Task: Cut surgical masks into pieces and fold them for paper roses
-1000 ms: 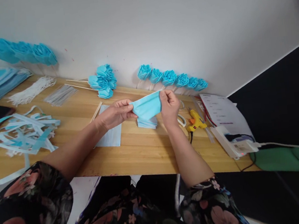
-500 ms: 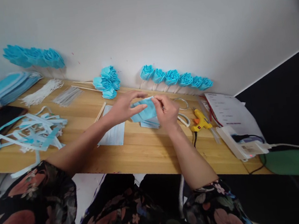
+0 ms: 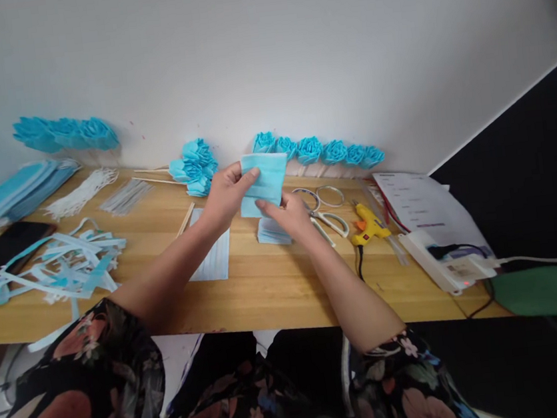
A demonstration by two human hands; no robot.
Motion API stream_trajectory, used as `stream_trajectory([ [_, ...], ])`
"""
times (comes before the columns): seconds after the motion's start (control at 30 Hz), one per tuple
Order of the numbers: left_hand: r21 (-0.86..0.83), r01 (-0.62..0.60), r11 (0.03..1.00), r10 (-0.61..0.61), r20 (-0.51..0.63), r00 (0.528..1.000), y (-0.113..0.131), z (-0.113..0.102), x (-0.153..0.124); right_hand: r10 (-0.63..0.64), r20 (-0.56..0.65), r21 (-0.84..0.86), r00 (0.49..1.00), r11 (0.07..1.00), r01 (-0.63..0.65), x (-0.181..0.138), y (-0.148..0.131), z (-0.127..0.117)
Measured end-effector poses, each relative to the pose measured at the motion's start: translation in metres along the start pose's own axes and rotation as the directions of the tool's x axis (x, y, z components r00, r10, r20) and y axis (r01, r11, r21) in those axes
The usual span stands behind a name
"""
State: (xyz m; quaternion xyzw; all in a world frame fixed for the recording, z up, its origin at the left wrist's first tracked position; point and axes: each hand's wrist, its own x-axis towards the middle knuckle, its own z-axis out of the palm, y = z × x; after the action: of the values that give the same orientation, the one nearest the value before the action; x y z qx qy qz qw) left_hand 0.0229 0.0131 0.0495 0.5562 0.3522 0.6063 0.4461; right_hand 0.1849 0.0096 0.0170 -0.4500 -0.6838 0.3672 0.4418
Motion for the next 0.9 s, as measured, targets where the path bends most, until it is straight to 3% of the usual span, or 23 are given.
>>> stream_trajectory([
  [0.17, -0.007, -0.003, 1.000, 0.003, -0.089, 0.996, -0.008, 0.000, 0.002, 0.001, -0.075, -0.242, 0.997, 0.970, -0.019, -0.004, 0.000, 0.009],
  [0.27, 0.030, -0.006, 1.000, 0.011, -0.188, 0.982, -0.015, 0.003, 0.003, -0.034, -0.052, -0.293, 0.998, 0.956, 0.017, -0.008, -0.001, 0.017],
  [0.37, 0.179, -0.027, 0.983, 0.072, -0.252, 0.965, -0.021, 0.005, 0.002, -0.057, -0.036, -0.290, 0.998, 0.956, 0.044, -0.013, -0.001, 0.026],
  [0.5, 0.413, -0.031, 0.910, 0.159, -0.278, 0.947, -0.020, 0.002, 0.001, 0.022, 0.028, -0.162, 0.999, 0.987, -0.017, -0.016, -0.005, 0.029],
  [0.63, 0.491, -0.034, 0.871, 0.191, -0.275, 0.942, -0.015, -0.004, -0.004, 0.022, 0.158, 0.151, 0.987, 0.987, -0.046, -0.014, -0.008, 0.023],
  [0.77, 0.542, -0.098, 0.835, 0.254, -0.222, 0.941, -0.015, 0.000, -0.015, 0.024, 0.106, 0.379, 0.994, 0.923, -0.062, -0.011, -0.005, 0.023],
  [0.9, 0.521, -0.142, 0.842, 0.266, -0.171, 0.949, -0.020, 0.005, -0.022, 0.123, 0.001, 0.362, 0.992, 0.925, -0.115, -0.009, 0.002, 0.028],
])
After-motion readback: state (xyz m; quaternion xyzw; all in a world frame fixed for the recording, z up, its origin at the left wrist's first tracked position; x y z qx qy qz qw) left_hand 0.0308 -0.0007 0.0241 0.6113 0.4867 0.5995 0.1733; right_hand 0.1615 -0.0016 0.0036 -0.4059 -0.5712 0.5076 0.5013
